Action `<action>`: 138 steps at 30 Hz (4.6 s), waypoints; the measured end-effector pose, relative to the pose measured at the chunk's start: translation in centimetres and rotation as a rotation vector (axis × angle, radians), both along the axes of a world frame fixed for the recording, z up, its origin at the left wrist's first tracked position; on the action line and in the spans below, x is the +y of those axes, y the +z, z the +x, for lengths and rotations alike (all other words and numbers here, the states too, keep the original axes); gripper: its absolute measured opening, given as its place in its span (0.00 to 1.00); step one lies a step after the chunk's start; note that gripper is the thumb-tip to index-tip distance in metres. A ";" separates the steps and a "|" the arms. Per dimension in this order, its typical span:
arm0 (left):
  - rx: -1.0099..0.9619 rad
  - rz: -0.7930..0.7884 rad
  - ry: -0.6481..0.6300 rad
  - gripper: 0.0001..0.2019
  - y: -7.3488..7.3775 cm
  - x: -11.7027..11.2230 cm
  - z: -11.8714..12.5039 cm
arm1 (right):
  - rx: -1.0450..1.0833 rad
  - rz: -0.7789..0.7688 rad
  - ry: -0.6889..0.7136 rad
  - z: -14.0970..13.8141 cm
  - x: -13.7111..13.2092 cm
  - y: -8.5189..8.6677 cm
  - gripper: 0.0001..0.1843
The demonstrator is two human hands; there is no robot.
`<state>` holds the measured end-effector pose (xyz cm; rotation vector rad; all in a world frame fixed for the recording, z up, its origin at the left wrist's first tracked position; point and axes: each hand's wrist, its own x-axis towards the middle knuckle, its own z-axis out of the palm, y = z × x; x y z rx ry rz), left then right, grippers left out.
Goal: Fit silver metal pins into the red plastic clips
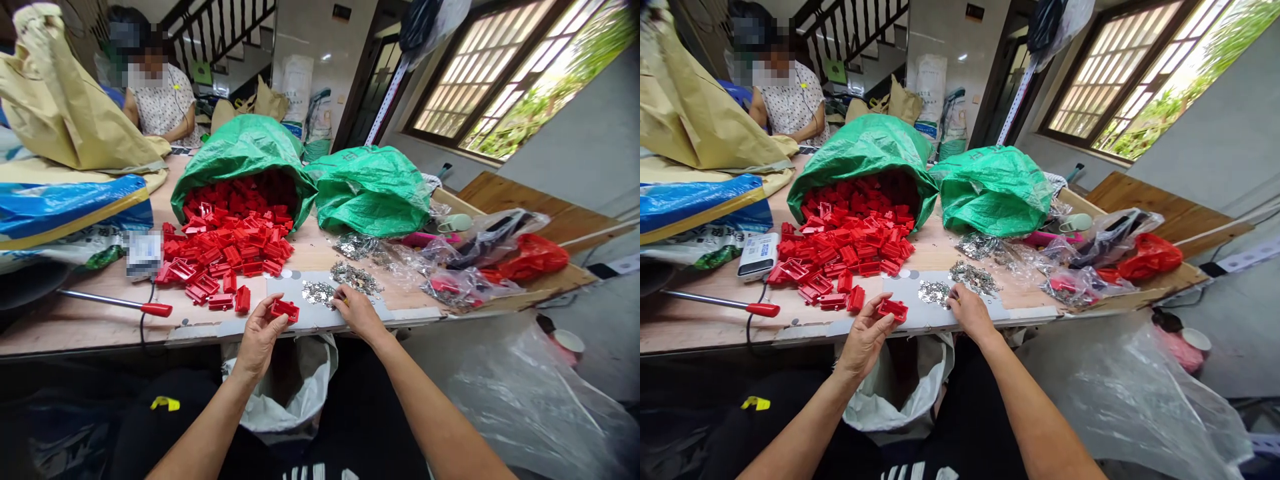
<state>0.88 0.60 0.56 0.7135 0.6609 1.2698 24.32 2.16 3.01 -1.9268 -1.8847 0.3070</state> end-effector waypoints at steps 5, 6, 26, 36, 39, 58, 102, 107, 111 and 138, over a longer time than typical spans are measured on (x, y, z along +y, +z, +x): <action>0.209 0.161 0.104 0.21 -0.5 -0.2 0.2 | 0.142 0.035 0.016 -0.3 -0.5 0.2 0.04; 0.251 0.191 0.126 0.21 -0.6 -0.3 0.2 | 0.191 0.038 0.023 -0.7 -0.6 0.3 0.05; 0.537 0.471 0.275 0.14 -1.0 -1.1 0.5 | 0.836 -0.027 0.071 -8.7 -1.8 0.1 0.16; 0.677 0.712 0.345 0.14 -0.7 -1.1 0.3 | 0.595 0.077 0.180 -8.5 -2.5 0.6 0.08; 0.693 0.764 0.352 0.14 -0.6 -1.1 0.3 | 0.565 0.097 0.143 -8.7 -2.8 0.6 0.07; 0.456 0.323 0.155 0.20 -0.5 -1.1 0.2 | 0.971 -0.138 0.156 -7.9 -2.6 0.6 0.17; 1.009 0.760 0.059 0.24 -0.8 1.6 -0.9 | 0.288 -0.060 0.315 -6.1 -2.8 0.2 0.07; 1.045 0.775 0.002 0.26 -0.6 2.2 -0.8 | 0.234 -0.051 0.342 -6.2 -2.5 0.4 0.08; 1.052 0.776 -0.017 0.27 -0.5 2.6 -0.9 | 0.207 -0.059 0.351 -6.2 -2.3 0.2 0.08; 1.058 0.737 -0.058 0.23 -0.5 2.6 -1.1 | -0.054 -0.116 0.294 -7.6 -2.8 1.3 0.08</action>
